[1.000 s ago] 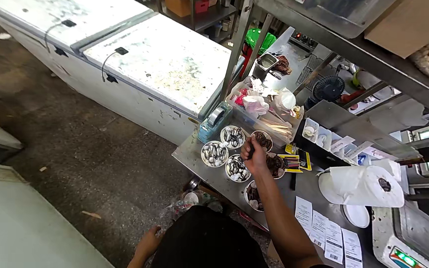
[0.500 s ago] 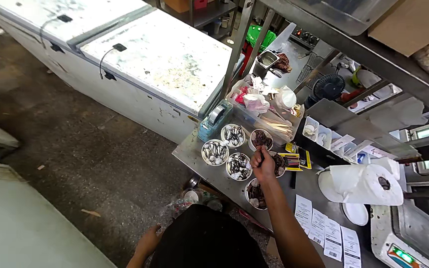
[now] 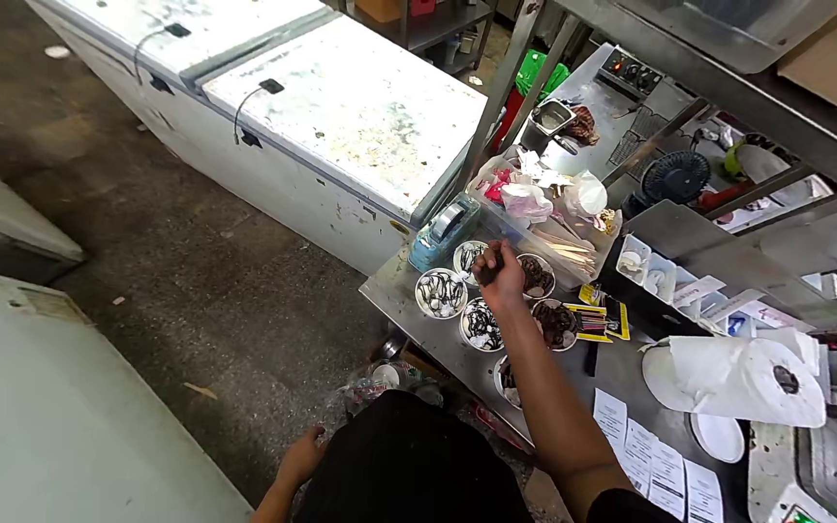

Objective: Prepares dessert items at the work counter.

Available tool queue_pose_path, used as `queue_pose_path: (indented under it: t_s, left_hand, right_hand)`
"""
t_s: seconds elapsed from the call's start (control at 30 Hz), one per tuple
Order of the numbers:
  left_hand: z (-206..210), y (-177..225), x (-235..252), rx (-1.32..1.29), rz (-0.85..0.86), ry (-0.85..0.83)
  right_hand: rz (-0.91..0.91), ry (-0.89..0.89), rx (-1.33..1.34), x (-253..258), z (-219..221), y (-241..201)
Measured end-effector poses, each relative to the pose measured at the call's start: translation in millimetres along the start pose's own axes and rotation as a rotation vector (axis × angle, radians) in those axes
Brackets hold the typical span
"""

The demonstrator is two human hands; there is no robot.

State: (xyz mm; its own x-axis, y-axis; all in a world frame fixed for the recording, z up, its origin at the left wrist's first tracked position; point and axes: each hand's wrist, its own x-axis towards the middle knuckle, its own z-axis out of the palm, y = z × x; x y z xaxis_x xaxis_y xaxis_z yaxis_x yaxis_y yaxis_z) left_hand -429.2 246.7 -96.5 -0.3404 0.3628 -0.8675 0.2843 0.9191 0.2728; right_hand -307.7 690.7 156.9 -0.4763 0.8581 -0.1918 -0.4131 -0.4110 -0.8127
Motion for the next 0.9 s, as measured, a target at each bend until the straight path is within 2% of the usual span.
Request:
queue_pose_path:
  t_s: [0.13,0.4,0.57,0.73,0.9]
  left_hand:
    - [-0.8,-2.3,-1.0,-0.028,-0.007,0.018]
    - [3.7,-15.4,1.1,-0.048,0.0,-0.004]
    - [0.1,-16.8,4.1,-0.04,-0.015,-0.014]
    - [-3.7,-16.2,5.8,-0.057,-0.02,-0.014]
    - [-3.0,-20.4,10.6,-0.041,-0.012,-0.021]
  right_hand:
    - [0.0,-0.03,-0.073,7.2,15.3,3.8]
    - [-0.006,0.014,-0.026,21.6,27.2,14.6]
    - [0.027,-0.061,-0.007,16.2,40.1,24.4]
    - [0.112,-0.139,-0.048,3.0,35.0,30.3]
    - [0.085,-0.051,-0.141,13.4,27.4,35.8]
